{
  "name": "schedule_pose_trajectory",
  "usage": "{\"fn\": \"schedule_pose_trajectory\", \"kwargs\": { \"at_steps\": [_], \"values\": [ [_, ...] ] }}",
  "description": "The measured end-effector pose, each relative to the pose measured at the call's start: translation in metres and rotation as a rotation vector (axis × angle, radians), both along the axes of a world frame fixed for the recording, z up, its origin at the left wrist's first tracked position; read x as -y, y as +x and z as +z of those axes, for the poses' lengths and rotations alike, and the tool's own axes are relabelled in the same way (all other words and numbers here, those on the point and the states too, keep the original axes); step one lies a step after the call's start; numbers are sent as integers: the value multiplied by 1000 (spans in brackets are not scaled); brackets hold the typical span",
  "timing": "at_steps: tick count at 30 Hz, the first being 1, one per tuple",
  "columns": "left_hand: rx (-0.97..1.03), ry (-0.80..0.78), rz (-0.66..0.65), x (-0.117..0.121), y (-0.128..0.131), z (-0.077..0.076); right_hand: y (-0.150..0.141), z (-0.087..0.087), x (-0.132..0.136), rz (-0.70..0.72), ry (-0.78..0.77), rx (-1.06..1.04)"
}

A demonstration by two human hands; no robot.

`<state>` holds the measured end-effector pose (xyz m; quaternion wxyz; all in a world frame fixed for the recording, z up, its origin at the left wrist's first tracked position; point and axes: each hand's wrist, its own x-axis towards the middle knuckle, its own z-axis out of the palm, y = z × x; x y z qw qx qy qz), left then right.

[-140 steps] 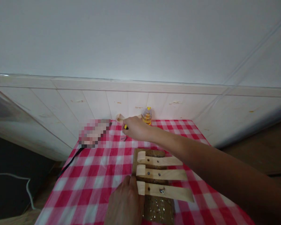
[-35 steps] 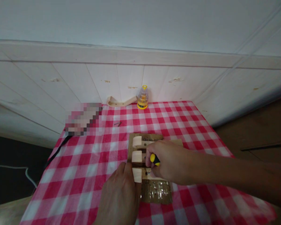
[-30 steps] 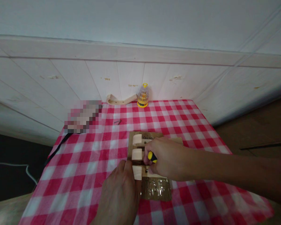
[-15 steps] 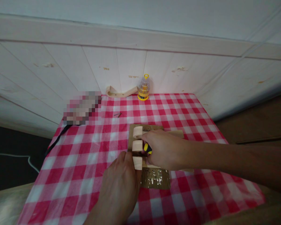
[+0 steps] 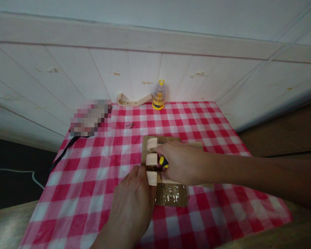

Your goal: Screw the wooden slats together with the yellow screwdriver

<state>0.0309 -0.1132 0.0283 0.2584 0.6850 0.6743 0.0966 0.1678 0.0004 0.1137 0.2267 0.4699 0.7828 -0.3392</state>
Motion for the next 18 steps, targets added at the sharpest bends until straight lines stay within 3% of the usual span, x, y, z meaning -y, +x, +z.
{"fn": "schedule_pose_trajectory", "kwargs": {
  "at_steps": [18],
  "values": [
    [-10, -37, 11, -2, 1, 4, 2, -9, 3, 96, 160, -36]
  ]
}}
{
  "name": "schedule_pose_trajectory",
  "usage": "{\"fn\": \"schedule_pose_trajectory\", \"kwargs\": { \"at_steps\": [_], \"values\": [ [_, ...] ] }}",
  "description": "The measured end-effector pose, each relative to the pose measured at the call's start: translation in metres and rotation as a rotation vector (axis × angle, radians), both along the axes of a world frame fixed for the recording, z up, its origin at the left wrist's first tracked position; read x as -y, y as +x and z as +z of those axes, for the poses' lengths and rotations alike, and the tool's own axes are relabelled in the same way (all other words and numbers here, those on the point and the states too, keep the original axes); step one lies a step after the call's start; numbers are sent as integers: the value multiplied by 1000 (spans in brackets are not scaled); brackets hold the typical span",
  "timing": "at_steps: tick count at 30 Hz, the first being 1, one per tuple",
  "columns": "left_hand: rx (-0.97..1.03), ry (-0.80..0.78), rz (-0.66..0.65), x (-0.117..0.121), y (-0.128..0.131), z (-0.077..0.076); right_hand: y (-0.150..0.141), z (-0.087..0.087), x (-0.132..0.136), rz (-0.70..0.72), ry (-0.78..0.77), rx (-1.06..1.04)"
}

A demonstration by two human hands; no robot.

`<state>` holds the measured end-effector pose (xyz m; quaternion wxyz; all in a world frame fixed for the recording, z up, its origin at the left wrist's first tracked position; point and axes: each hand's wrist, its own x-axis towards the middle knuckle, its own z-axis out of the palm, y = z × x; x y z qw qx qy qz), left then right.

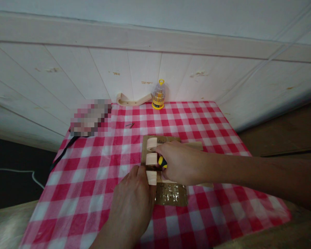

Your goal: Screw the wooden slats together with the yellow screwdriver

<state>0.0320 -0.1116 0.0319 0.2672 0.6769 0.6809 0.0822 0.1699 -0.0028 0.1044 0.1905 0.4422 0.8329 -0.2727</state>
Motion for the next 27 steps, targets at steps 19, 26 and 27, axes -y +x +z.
{"fn": "schedule_pose_trajectory", "kwargs": {
  "at_steps": [19, 26, 27],
  "values": [
    [13, -13, -4, 0, -1, -1, 1, -3, 1, -44, -138, 24],
    [2, -24, -6, -1, 0, 1, 0, 3, 0, -62, -147, -14],
    [0, -28, -8, -1, 0, 1, 0, 4, 0, -60, -149, -22]
  ]
}}
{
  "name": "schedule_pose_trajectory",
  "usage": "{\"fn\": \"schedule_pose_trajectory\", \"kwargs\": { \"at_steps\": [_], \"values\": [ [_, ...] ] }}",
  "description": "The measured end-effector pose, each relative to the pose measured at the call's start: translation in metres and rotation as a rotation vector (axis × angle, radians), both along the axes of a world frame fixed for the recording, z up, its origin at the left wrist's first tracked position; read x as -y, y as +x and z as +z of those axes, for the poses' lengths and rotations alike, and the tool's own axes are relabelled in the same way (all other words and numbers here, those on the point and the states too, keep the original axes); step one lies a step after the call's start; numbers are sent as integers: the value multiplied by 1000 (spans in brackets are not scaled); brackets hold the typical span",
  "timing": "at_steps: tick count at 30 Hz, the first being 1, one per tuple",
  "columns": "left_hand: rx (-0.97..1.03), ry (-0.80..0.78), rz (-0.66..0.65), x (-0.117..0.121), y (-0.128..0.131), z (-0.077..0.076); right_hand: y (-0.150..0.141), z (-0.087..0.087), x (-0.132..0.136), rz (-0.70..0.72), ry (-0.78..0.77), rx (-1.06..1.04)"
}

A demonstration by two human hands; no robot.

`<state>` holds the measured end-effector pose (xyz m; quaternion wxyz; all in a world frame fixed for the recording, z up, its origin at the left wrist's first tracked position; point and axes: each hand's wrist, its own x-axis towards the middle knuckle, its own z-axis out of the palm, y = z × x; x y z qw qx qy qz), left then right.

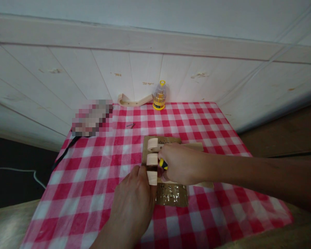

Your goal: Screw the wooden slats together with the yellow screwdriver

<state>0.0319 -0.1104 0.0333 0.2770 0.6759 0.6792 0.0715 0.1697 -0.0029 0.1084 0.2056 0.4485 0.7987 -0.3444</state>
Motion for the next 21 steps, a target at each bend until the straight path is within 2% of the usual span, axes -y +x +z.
{"fn": "schedule_pose_trajectory", "kwargs": {
  "at_steps": [21],
  "values": [
    [9, 50, 5, 2, 0, -6, -1, 4, -3, -5, -15, -7]
  ]
}}
